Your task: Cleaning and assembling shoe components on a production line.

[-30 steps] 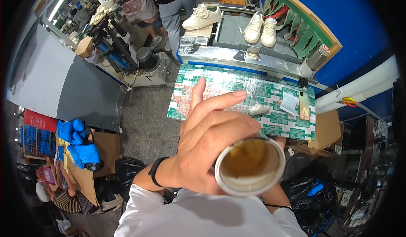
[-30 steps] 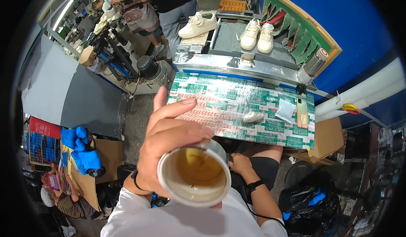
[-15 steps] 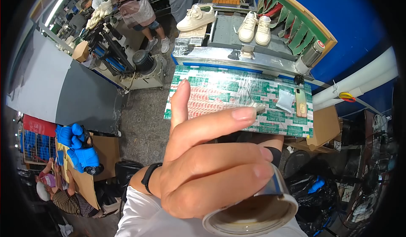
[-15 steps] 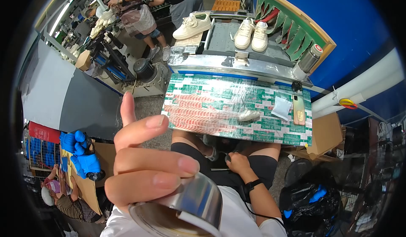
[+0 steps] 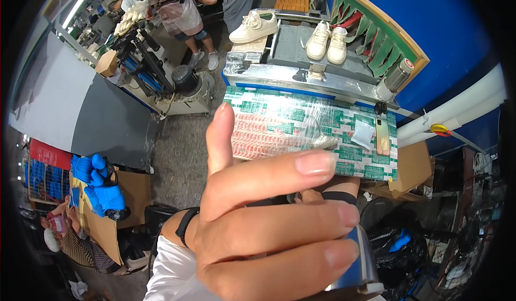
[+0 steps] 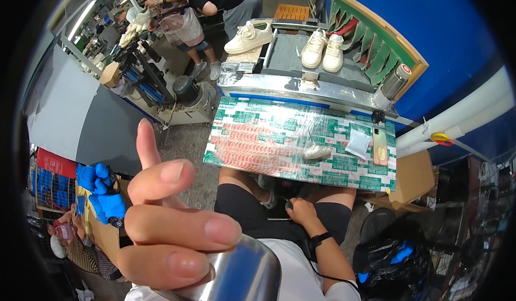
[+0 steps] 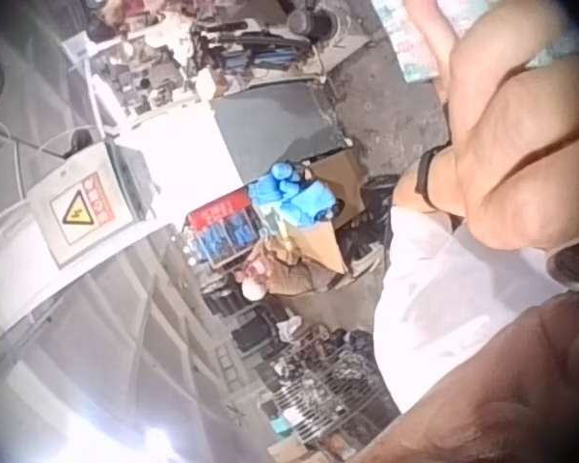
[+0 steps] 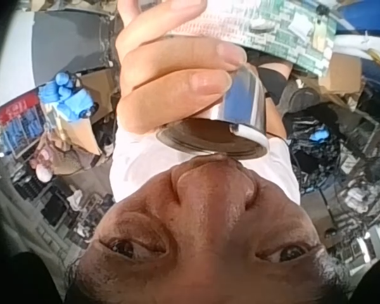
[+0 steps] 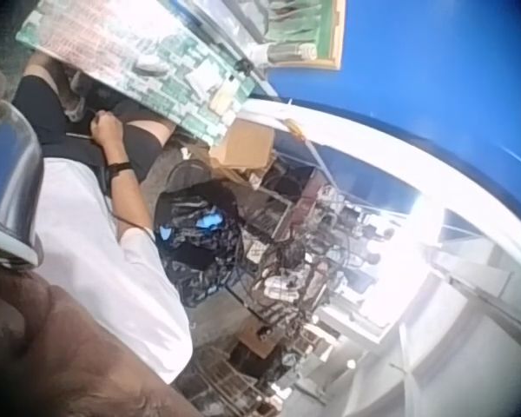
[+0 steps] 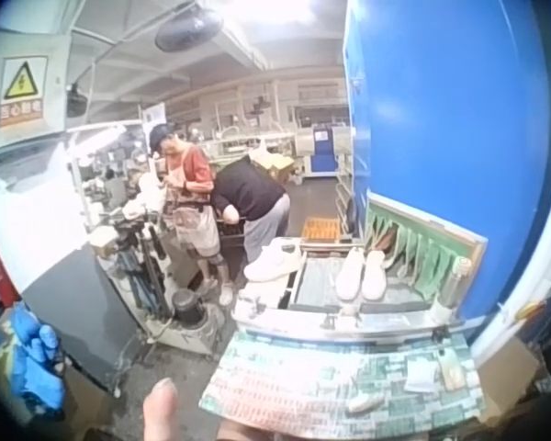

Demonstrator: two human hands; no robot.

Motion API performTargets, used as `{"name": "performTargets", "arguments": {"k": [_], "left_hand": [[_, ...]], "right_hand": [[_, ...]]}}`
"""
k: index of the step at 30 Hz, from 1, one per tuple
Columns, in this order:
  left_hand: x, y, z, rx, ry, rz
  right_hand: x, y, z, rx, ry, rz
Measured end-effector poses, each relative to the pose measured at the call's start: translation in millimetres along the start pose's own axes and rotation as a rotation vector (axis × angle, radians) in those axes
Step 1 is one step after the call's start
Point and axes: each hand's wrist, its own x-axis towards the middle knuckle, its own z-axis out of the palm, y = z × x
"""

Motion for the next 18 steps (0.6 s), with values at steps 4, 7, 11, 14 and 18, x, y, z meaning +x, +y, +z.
{"name": "performTargets", "arguments": {"k": [4, 7, 11, 14, 18], "left_hand": [[8.9, -5.4, 1.3, -0.068, -0.002, 0.121], [32.8, -25.7, -2.2, -0.117, -0.002, 0.216], [50.2, -33.2, 5.4, -0.182, -0.007, 0.341], [61.6, -35.6, -1.3, -0.223, -0.014, 0.436], [64.7, -35.1, -13.3, -0.297, -0.036, 0.543]], "right_hand": [[-0.1, -0.9, -1.6, -0.004, -0.024, 0.015], [3.0, 4.3, 4.5, -0.025, -0.020, -0.005], [4.8, 9.8, 12.2, -0.035, -0.011, -0.030], [5.7, 7.7, 9.6, -0.055, -0.012, -0.032], [3.2, 10.5, 13.9, -0.038, -0.013, -0.015]]}}
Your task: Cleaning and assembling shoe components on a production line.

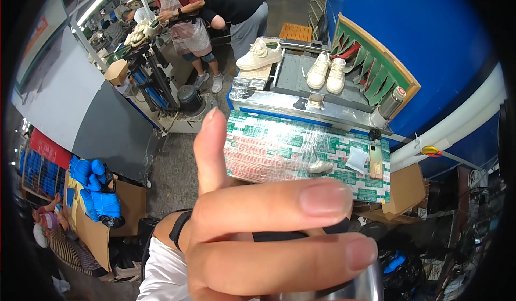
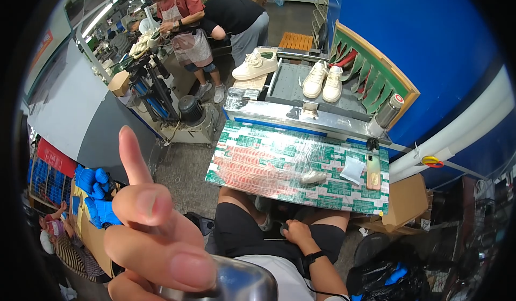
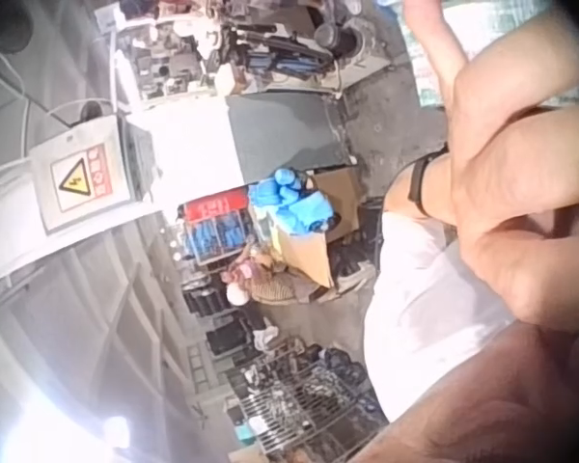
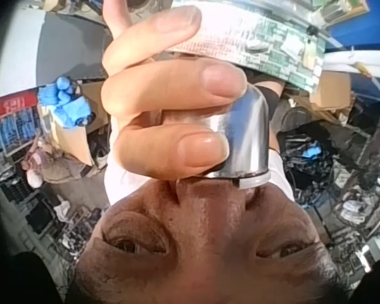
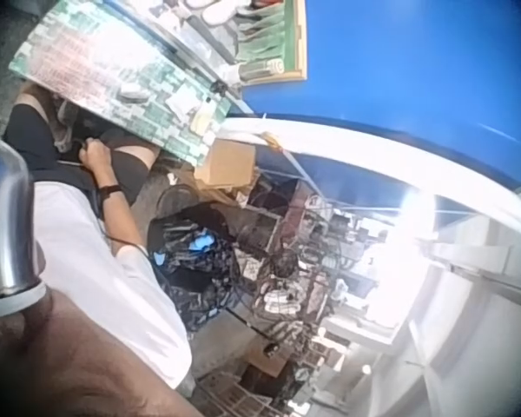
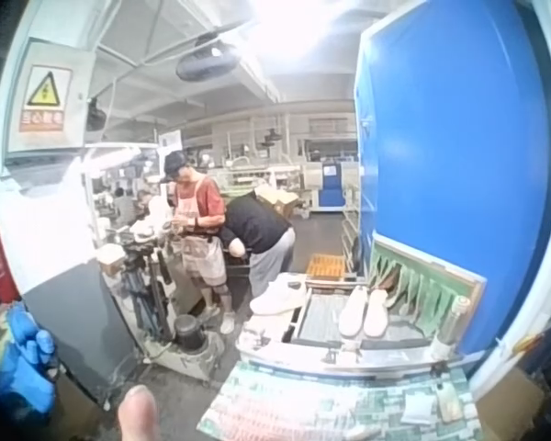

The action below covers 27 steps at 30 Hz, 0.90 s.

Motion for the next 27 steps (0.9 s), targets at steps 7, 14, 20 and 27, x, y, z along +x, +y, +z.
{"name": "performTargets", "arguments": {"k": [7, 14, 20, 27], "left_hand": [[1.1, -19.0, 2.2, -0.116, -0.045, 0.126], [-2.5, 28.9, -14.0, 0.116, -0.375, -0.615], [-30.7, 15.2, -25.5, 0.055, -0.511, -0.623], [-22.6, 19.1, -26.5, 0.117, -0.519, -0.584]], "right_hand": [[-2.4, -2.0, 0.3, -0.006, 0.001, 0.020], [10.6, 8.9, 8.3, 0.027, 0.050, -0.028], [5.9, -5.2, -8.2, 0.003, 0.007, -0.050], [1.4, 3.8, -0.6, 0.012, 0.016, 0.000]]}}
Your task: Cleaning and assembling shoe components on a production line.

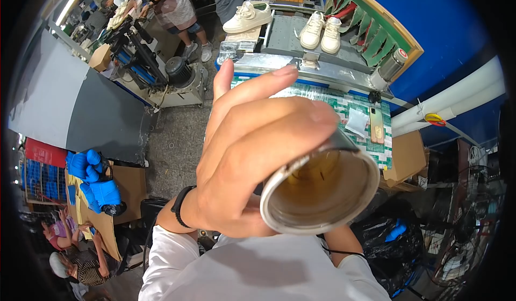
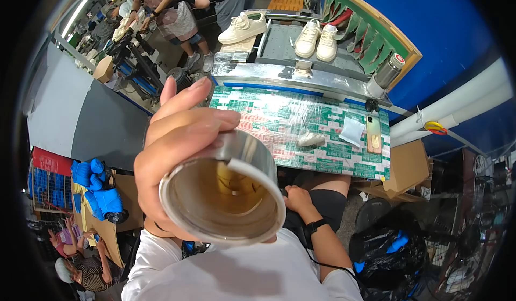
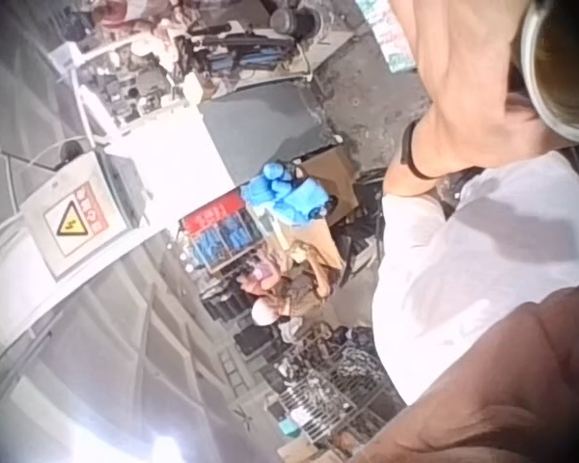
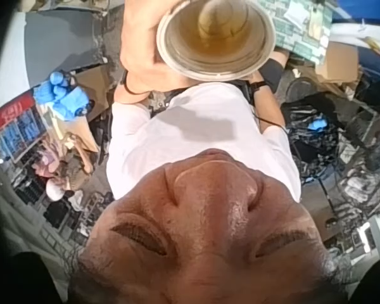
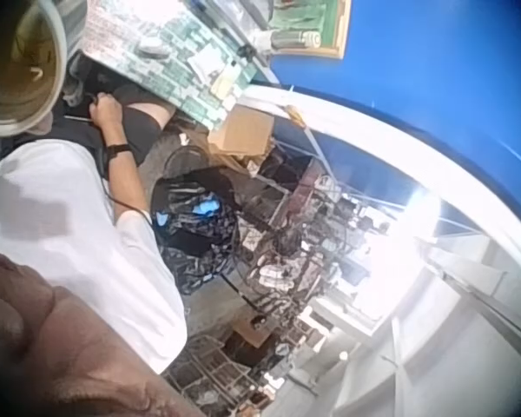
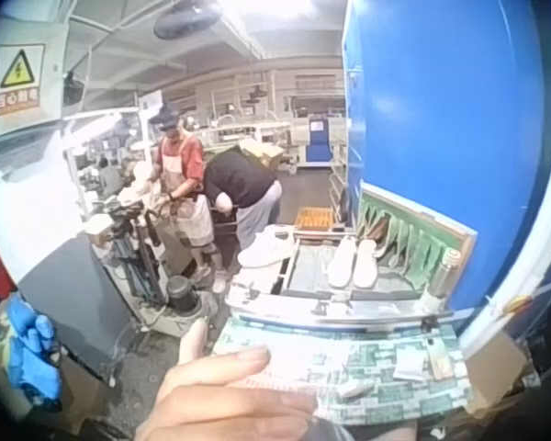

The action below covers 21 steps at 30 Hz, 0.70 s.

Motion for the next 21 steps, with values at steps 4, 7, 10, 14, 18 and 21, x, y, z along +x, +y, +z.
{"name": "performTargets", "arguments": {"k": [4, 7, 10, 14, 18, 21], "left_hand": [[-0.2, 30.3, 0.7, 0.065, 0.124, -0.097], [7.4, 50.9, 14.1, -0.016, 0.296, -0.166], [11.9, 60.3, 16.0, -0.085, 0.439, -0.146], [-0.4, 79.8, 1.4, -0.043, 0.505, -0.088], [12.6, 61.6, 14.2, -0.004, 0.514, -0.084], [13.2, 69.8, 0.1, 0.017, 0.557, -0.023]], "right_hand": [[2.3, -14.7, -6.8, 0.002, -0.039, -0.025], [-1.5, -4.2, -0.1, 0.012, -0.004, 0.011], [-0.9, -2.9, 1.3, 0.004, 0.016, -0.010], [-1.4, -10.2, -9.4, -0.013, 0.035, -0.012], [0.0, -19.1, -14.0, 0.010, -0.020, 0.004], [-1.3, -19.3, -15.3, 0.003, -0.018, 0.006]]}}
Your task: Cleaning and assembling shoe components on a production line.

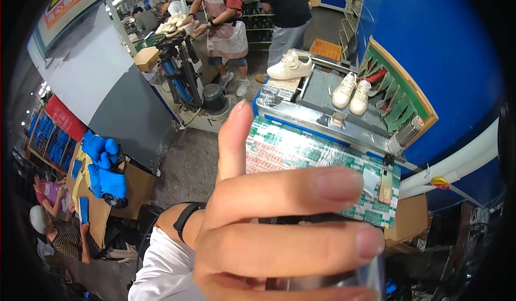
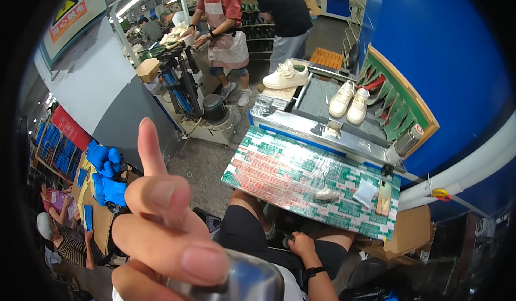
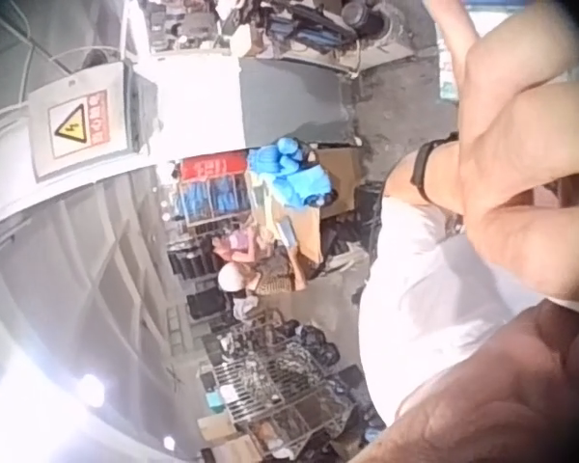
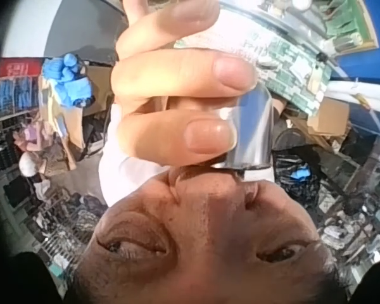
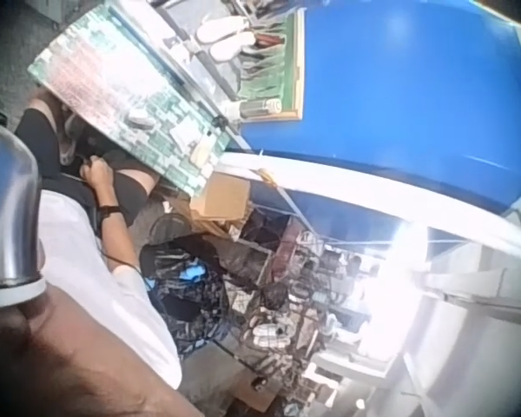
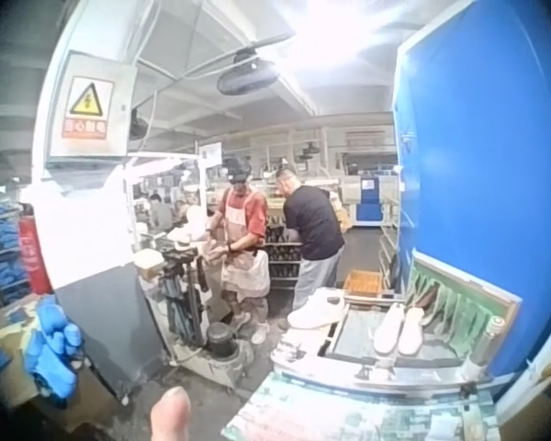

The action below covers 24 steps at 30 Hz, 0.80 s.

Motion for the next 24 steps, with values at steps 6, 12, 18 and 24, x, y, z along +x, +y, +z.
{"name": "performTargets", "arguments": {"k": [6, 12, 18, 24], "left_hand": [[20.5, -1.8, -7.2, 0.002, 0.061, 0.096], [24.2, 14.2, -18.6, -0.015, 0.121, 0.197], [34.4, 12.2, -14.0, -0.060, 0.147, 0.257], [38.1, 5.9, -15.6, -0.143, 0.134, 0.258]], "right_hand": [[-4.2, 2.1, -2.7, 0.000, -0.037, 0.042], [0.5, 2.3, -3.9, -0.024, -0.068, 0.038], [9.2, 7.6, -0.2, -0.042, -0.115, 0.046], [0.4, 7.5, 1.9, 0.000, -0.063, 0.026]]}}
